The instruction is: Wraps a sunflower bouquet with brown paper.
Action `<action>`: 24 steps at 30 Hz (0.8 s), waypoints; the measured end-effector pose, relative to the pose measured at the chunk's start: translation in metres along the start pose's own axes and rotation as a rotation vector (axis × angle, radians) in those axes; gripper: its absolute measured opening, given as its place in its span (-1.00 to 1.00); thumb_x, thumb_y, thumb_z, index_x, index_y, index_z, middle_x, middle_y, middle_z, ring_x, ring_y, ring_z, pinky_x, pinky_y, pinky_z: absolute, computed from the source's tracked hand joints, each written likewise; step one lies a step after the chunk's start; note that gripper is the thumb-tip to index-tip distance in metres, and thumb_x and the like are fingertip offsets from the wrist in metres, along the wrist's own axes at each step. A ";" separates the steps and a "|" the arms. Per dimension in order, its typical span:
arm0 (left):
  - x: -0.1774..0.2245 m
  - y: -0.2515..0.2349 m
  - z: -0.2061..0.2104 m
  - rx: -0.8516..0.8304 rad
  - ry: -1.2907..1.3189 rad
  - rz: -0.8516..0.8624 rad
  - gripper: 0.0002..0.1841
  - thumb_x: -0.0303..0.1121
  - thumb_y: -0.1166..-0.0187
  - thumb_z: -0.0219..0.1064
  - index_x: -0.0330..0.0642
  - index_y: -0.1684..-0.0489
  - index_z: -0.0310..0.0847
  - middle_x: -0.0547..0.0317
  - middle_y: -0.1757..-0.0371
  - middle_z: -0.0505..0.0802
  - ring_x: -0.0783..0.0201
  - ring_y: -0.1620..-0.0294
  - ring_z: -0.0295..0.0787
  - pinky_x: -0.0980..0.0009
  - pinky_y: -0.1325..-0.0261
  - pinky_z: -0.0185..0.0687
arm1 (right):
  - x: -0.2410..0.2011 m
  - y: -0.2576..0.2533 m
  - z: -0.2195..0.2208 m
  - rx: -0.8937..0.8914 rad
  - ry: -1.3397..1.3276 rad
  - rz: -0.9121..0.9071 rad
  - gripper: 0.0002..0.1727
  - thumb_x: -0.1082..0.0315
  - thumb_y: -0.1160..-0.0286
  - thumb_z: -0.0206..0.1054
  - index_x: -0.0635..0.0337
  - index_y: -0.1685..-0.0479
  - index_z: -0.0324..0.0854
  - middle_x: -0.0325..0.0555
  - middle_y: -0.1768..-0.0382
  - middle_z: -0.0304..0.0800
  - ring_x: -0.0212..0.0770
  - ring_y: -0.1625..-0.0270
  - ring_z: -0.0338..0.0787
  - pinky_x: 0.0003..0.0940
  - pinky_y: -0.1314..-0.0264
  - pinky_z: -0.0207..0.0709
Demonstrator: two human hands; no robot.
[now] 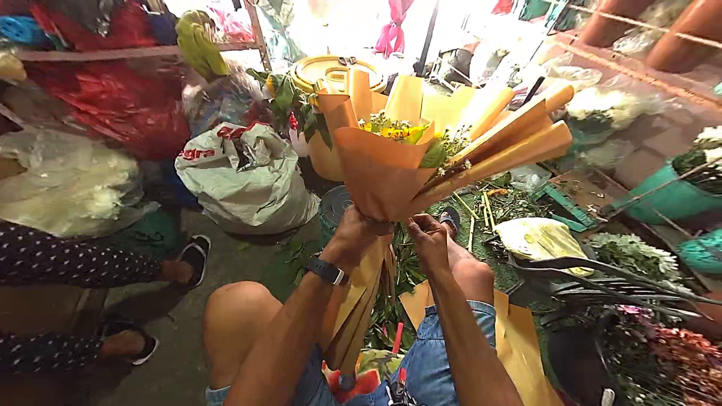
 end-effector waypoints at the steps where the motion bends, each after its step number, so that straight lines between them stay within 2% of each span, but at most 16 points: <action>1: -0.001 0.000 0.001 -0.008 -0.004 -0.005 -0.56 -0.64 -0.05 0.67 -0.31 0.04 0.71 0.02 0.14 0.90 0.18 0.08 0.86 0.18 -0.08 0.82 | 0.001 -0.002 0.005 0.009 -0.023 0.009 -0.94 0.48 -0.49 0.43 0.31 0.23 0.75 -0.14 0.41 0.79 -0.37 0.35 0.72 -0.42 0.20 0.63; 4: -0.004 -0.003 -0.001 -0.028 0.027 0.017 -0.61 -0.62 -0.16 0.62 -0.31 0.01 0.70 0.03 0.15 0.89 0.20 0.11 0.85 0.21 -0.06 0.82 | 0.005 -0.007 0.022 -0.002 -0.115 0.020 -0.91 0.55 -0.48 0.40 0.34 0.12 0.70 -0.08 0.31 0.83 -0.31 0.24 0.79 -0.35 0.08 0.71; 6: -0.004 -0.001 -0.005 0.003 0.081 -0.002 -0.65 -0.65 -0.23 0.57 -0.31 0.01 0.66 0.05 0.18 0.88 0.23 0.16 0.84 0.25 -0.01 0.81 | 0.011 -0.006 0.029 -0.042 -0.175 0.060 -0.85 0.48 -0.60 0.35 0.32 -0.04 0.66 -0.09 0.24 0.81 -0.33 0.26 0.77 -0.38 0.12 0.72; 8: -0.001 0.002 -0.012 0.041 0.103 -0.033 -0.65 -0.65 -0.25 0.55 -0.30 -0.01 0.64 0.05 0.19 0.87 0.24 0.17 0.83 0.26 0.01 0.80 | 0.020 -0.004 0.036 -0.218 -0.201 0.162 -0.65 0.23 -0.86 0.06 0.16 -0.43 0.45 -0.15 0.07 0.77 -0.40 0.34 0.68 -0.44 0.22 0.64; 9: 0.001 0.004 -0.016 0.056 0.101 -0.052 -0.65 -0.64 -0.25 0.54 -0.29 -0.01 0.63 0.06 0.20 0.86 0.25 0.18 0.82 0.27 0.03 0.80 | 0.024 -0.002 0.039 -0.344 -0.197 0.200 -0.53 0.10 -0.92 -0.16 0.10 -0.60 0.34 -0.14 -0.10 0.79 -0.39 0.28 0.69 -0.42 0.17 0.62; 10: 0.002 0.006 -0.019 0.066 0.100 -0.073 -0.64 -0.64 -0.26 0.54 -0.28 0.00 0.61 0.06 0.20 0.86 0.25 0.19 0.82 0.28 0.04 0.79 | 0.024 -0.002 0.041 -0.440 -0.189 0.197 -0.45 0.04 -0.93 -0.30 0.11 -0.60 0.35 -0.13 -0.13 0.80 -0.38 0.24 0.71 -0.41 0.14 0.62; 11: 0.003 0.007 -0.021 0.068 0.102 -0.086 -0.61 -0.63 -0.25 0.54 -0.28 -0.05 0.59 0.06 0.19 0.85 0.24 0.19 0.82 0.27 0.05 0.80 | 0.021 -0.002 0.041 -0.504 -0.196 0.167 -0.41 0.04 -0.92 -0.32 0.19 -0.52 0.45 -0.12 -0.09 0.82 -0.37 0.18 0.73 -0.39 0.07 0.63; 13: 0.007 0.011 -0.023 0.056 0.115 -0.089 -0.58 -0.65 -0.25 0.53 -0.28 -0.10 0.58 0.06 0.16 0.86 0.24 0.16 0.83 0.27 0.02 0.81 | 0.015 -0.004 0.038 -0.591 -0.229 0.117 -0.47 0.13 -0.86 -0.18 0.30 -0.33 0.60 -0.11 -0.02 0.81 -0.33 0.03 0.76 -0.34 -0.12 0.66; 16: 0.009 0.013 -0.026 0.057 0.099 -0.066 -0.62 -0.65 -0.25 0.52 -0.28 -0.06 0.62 0.07 0.17 0.87 0.26 0.15 0.84 0.28 0.01 0.81 | 0.010 -0.004 0.033 -0.671 -0.189 0.121 -0.63 0.23 -0.70 0.08 0.27 -0.11 0.71 -0.22 0.09 0.81 -0.40 0.11 0.73 -0.41 -0.04 0.65; 18: 0.010 0.010 -0.032 0.071 0.063 -0.025 -0.57 -0.64 -0.20 0.55 -0.29 -0.09 0.62 0.04 0.13 0.87 0.22 0.10 0.84 0.24 -0.04 0.81 | 0.003 0.001 0.029 -0.603 -0.138 0.051 -0.78 0.28 -0.66 0.31 0.25 0.01 0.74 -0.24 0.20 0.81 -0.42 0.19 0.73 -0.44 0.06 0.64; 19: 0.010 0.009 -0.034 0.079 0.039 -0.002 -0.56 -0.63 -0.18 0.56 -0.29 -0.09 0.62 0.05 0.13 0.87 0.23 0.10 0.84 0.25 -0.04 0.81 | -0.003 0.005 0.029 -0.538 -0.122 -0.017 -0.80 0.29 -0.65 0.35 0.25 0.03 0.74 -0.23 0.22 0.81 -0.42 0.19 0.73 -0.45 0.06 0.65; 22: 0.009 0.007 -0.034 0.101 -0.025 0.013 -0.52 -0.60 -0.14 0.59 -0.31 -0.11 0.62 0.04 0.15 0.87 0.22 0.15 0.84 0.26 -0.01 0.80 | -0.026 0.024 0.033 -0.260 0.133 -0.307 -0.79 0.27 -0.61 0.39 0.21 0.01 0.81 -0.16 0.04 0.81 -0.36 0.10 0.78 -0.42 0.04 0.72; 24: 0.006 0.008 -0.032 0.093 -0.005 0.003 -0.55 -0.61 -0.16 0.58 -0.30 -0.08 0.63 0.04 0.16 0.87 0.23 0.16 0.84 0.26 0.00 0.80 | -0.031 0.030 0.037 -0.088 0.356 -0.492 -0.79 0.21 -0.60 0.41 0.11 0.05 0.85 -0.11 -0.14 0.82 -0.34 0.15 0.81 -0.40 0.16 0.76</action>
Point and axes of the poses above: each hand's wrist, its own y-axis away from the middle knuckle, its own z-axis out of the palm, x = y × z, the point moved 6 cm from there along -y, towards the middle knuckle
